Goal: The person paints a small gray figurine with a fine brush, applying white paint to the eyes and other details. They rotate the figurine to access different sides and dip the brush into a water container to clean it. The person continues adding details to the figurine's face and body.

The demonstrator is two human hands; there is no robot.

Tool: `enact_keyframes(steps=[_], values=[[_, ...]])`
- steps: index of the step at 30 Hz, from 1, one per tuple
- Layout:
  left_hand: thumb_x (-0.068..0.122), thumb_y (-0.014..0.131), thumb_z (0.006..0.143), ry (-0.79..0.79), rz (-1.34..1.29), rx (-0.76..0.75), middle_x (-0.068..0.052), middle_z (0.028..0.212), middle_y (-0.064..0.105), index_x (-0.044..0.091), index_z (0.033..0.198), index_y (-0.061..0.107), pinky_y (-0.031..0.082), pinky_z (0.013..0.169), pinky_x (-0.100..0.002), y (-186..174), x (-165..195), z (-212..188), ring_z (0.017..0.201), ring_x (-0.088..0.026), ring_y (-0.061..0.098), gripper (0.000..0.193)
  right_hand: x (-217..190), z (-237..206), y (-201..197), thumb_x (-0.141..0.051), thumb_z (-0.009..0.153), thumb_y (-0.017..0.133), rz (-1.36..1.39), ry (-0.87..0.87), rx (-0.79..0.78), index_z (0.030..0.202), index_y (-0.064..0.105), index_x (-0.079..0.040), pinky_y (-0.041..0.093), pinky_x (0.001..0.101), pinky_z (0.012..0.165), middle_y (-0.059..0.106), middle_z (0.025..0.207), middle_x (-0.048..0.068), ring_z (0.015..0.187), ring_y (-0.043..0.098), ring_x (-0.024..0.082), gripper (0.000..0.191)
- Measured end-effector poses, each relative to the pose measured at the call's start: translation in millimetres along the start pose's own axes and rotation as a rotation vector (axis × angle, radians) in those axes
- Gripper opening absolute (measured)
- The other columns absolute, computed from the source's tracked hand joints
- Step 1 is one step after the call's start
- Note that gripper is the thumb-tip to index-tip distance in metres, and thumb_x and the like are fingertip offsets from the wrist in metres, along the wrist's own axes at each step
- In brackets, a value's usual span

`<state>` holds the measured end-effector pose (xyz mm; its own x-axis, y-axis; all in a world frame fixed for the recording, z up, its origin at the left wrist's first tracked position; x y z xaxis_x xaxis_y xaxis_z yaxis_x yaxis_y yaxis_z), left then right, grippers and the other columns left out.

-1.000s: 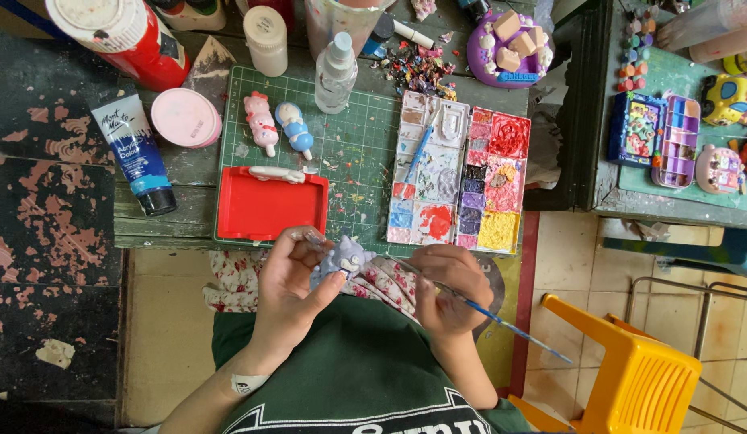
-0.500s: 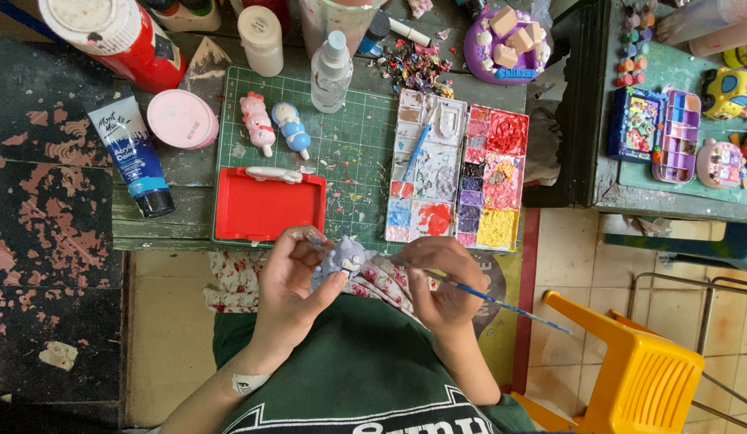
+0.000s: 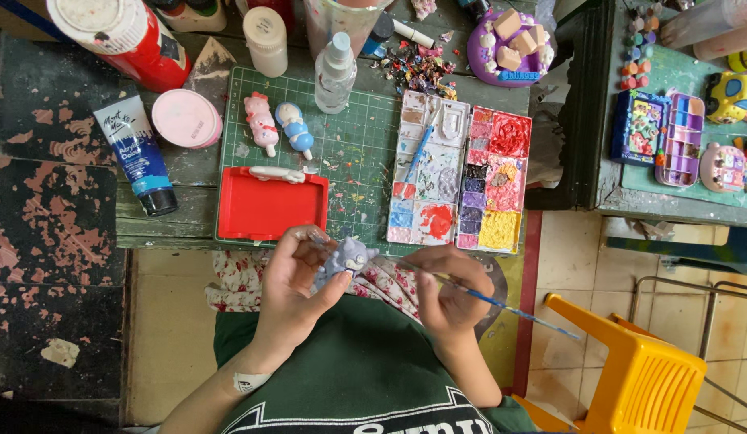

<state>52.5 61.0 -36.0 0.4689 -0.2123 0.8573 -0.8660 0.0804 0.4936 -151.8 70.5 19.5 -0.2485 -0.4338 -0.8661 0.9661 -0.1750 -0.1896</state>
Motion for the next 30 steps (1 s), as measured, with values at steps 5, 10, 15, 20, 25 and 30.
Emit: enact_keyframes(steps=[5, 10, 15, 20, 25, 30], values=[[-0.003, 0.075, 0.087, -0.003, -0.003, 0.009, -0.007, 0.120, 0.058, 0.002, 0.130, 0.050, 0.048, 0.102, -0.030, 0.3, -0.9, -1.4, 0.113, -0.014, 0.059, 0.050, -0.5, -0.3, -2.3, 0.005, 0.097, 0.060, -0.151, 0.001, -0.011, 0.105, 0.050, 0.003, 0.061, 0.0333, 0.072, 0.072, 0.088, 0.021, 0.078, 0.076, 0.025, 0.014], [-0.002, 0.075, 0.088, -0.005, -0.004, 0.002, -0.007, 0.121, 0.057, 0.002, 0.130, 0.050, 0.048, 0.103, -0.030, -0.8, -0.4, -1.0, 0.114, -0.014, 0.059, 0.049, 2.9, -0.2, -5.2, 0.004, 0.095, 0.060, -0.077, -0.020, -0.076, 0.104, 0.052, 0.001, 0.062, 0.0321, 0.070, 0.073, 0.086, 0.019, 0.078, 0.076, 0.025, 0.012], [-0.002, 0.076, 0.088, -0.022, -0.056, -0.005, -0.007, 0.121, 0.057, 0.001, 0.130, 0.049, 0.049, 0.101, -0.031, -0.8, -1.0, -0.2, 0.114, -0.014, 0.059, 0.050, 16.5, -6.7, -8.9, 0.006, 0.103, 0.057, 0.004, 0.022, 0.050, 0.114, 0.047, 0.002, 0.066, 0.0337, 0.073, 0.072, 0.093, 0.019, 0.081, 0.075, 0.024, 0.015], [-0.001, 0.074, 0.090, -0.036, -0.122, -0.037, -0.007, 0.120, 0.059, 0.001, 0.131, 0.049, 0.051, 0.102, -0.032, -1.6, -0.7, 0.7, 0.116, -0.016, 0.062, 0.048, 25.8, -18.6, -18.2, 0.003, 0.106, 0.055, 0.109, 0.197, 0.275, 0.116, 0.047, 0.000, 0.062, 0.0331, 0.077, 0.068, 0.102, 0.020, 0.081, 0.070, 0.022, 0.013], [-0.001, 0.074, 0.090, -0.062, -0.134, -0.044, -0.008, 0.118, 0.063, 0.000, 0.132, 0.049, 0.050, 0.102, -0.032, -0.1, -3.7, 1.1, 0.115, -0.016, 0.063, 0.048, 28.0, -22.3, -10.6, 0.000, 0.108, 0.053, 0.293, 0.290, 0.238, 0.113, 0.048, -0.003, 0.056, 0.0313, 0.070, 0.067, 0.102, 0.018, 0.078, 0.068, 0.020, 0.007], [-0.001, 0.073, 0.092, -0.071, -0.106, -0.053, -0.009, 0.121, 0.064, -0.001, 0.135, 0.050, 0.051, 0.102, -0.032, -2.0, -2.9, -0.2, 0.115, -0.015, 0.063, 0.049, 26.3, -27.5, 1.1, 0.000, 0.104, 0.059, 0.329, 0.336, 0.110, 0.112, 0.047, -0.003, 0.054, 0.0298, 0.074, 0.066, 0.104, 0.019, 0.084, 0.066, 0.019, 0.014]])
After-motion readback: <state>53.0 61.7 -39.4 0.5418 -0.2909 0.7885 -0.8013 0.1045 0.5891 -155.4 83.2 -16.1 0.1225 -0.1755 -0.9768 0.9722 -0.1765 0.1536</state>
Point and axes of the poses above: each hand's wrist, its own z-axis towards the middle knuckle, its own y-axis out of the palm, x = y × z, the point moved 4 cm from there along z, towards the middle knuckle
